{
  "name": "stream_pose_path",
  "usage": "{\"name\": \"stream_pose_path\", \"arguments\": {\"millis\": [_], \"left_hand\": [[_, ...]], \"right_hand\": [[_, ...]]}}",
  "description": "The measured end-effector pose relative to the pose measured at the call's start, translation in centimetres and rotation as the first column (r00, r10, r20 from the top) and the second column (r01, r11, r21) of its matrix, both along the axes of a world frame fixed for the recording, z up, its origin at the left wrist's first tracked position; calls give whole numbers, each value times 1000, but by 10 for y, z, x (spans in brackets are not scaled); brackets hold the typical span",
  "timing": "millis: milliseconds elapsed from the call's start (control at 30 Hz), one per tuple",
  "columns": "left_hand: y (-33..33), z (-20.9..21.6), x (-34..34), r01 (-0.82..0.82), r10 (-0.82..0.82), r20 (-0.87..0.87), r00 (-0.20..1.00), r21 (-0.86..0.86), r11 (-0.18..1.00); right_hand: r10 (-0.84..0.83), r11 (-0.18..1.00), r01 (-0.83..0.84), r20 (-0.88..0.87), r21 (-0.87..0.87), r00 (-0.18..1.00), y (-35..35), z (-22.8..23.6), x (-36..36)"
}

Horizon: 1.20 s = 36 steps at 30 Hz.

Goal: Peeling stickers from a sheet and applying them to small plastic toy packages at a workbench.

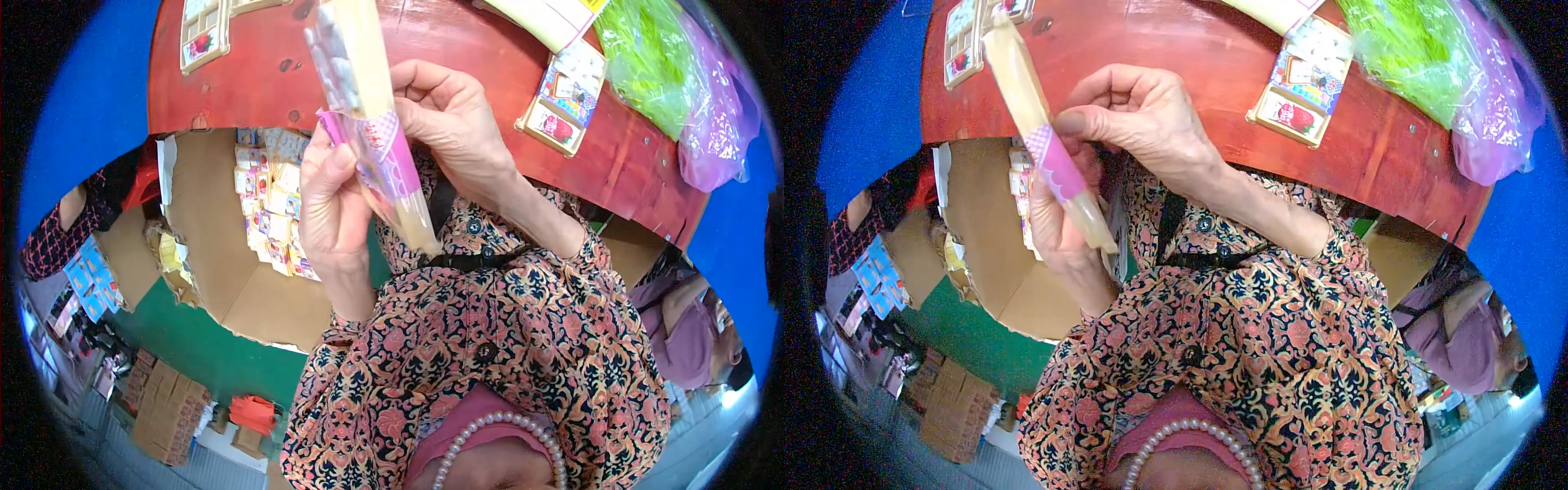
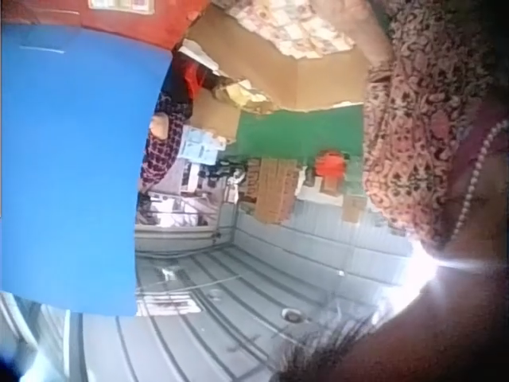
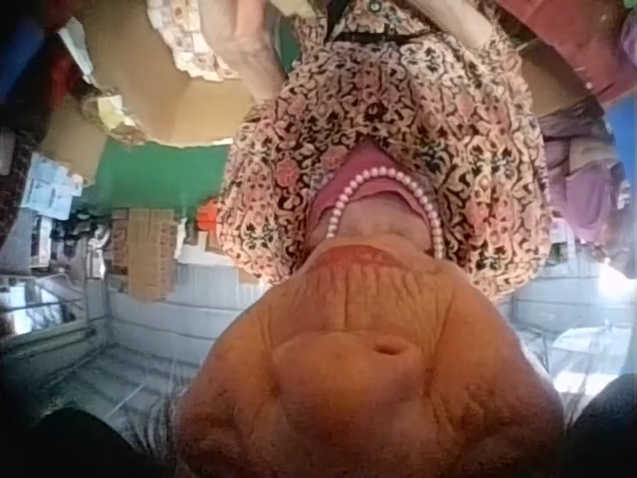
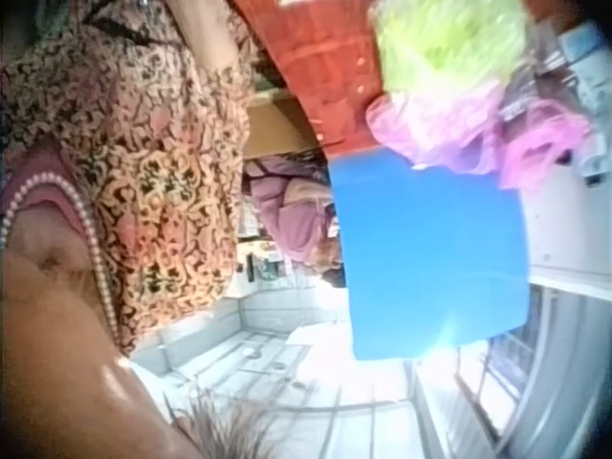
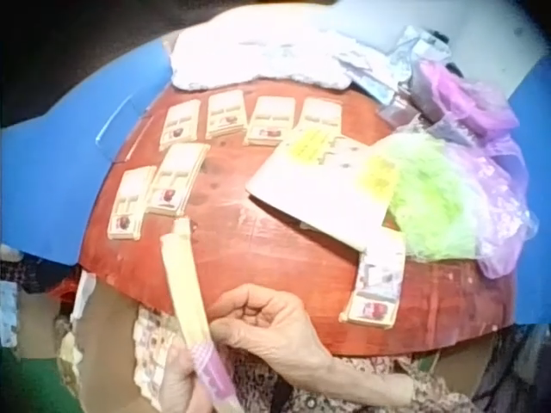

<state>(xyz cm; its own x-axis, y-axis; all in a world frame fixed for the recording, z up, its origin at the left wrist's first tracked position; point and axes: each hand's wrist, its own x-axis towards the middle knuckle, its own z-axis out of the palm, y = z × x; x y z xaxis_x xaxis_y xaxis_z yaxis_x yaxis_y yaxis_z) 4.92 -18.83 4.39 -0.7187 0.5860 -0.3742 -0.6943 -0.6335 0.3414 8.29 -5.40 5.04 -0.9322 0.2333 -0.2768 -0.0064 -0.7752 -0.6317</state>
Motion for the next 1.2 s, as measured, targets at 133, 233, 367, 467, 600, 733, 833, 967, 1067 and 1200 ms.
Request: {"name": "stream_pose_path", "arguments": {"millis": [133,233,367,467,600,733,833,967,1067,1200], "left_hand": [[-1,-1,-6,-17,16,-16,1000,-71,997],[-1,2,-8,-102,46,-203,978,-273,957],[8,10,-11,-228,58,-364,930,-445,866],[20,17,-3,-287,48,-449,892,-481,828],[26,18,-1,-414,113,-607,787,-383,826],[19,28,-4,-462,-137,-852,506,-402,791],[19,39,-1,-419,-381,-866,325,-493,763],[35,47,2,-180,-519,-749,411,-625,760],[41,38,8,10,-352,-734,581,-426,905],[53,47,13,134,-365,-544,756,-417,899]], "right_hand": [[-120,950,57,190,307,975,13,-3,6],[-291,855,195,132,481,948,32,-1,18],[-140,881,87,80,465,987,27,12,26],[90,922,-142,157,359,983,29,17,29],[83,964,-100,76,248,994,39,1,31],[164,979,-143,-150,144,975,58,-33,42],[167,965,2,-628,261,760,67,-45,26],[268,946,15,-807,324,526,76,-66,20],[428,904,-229,-786,362,447,81,-69,20],[423,906,-238,-795,351,435,85,-66,23]]}}
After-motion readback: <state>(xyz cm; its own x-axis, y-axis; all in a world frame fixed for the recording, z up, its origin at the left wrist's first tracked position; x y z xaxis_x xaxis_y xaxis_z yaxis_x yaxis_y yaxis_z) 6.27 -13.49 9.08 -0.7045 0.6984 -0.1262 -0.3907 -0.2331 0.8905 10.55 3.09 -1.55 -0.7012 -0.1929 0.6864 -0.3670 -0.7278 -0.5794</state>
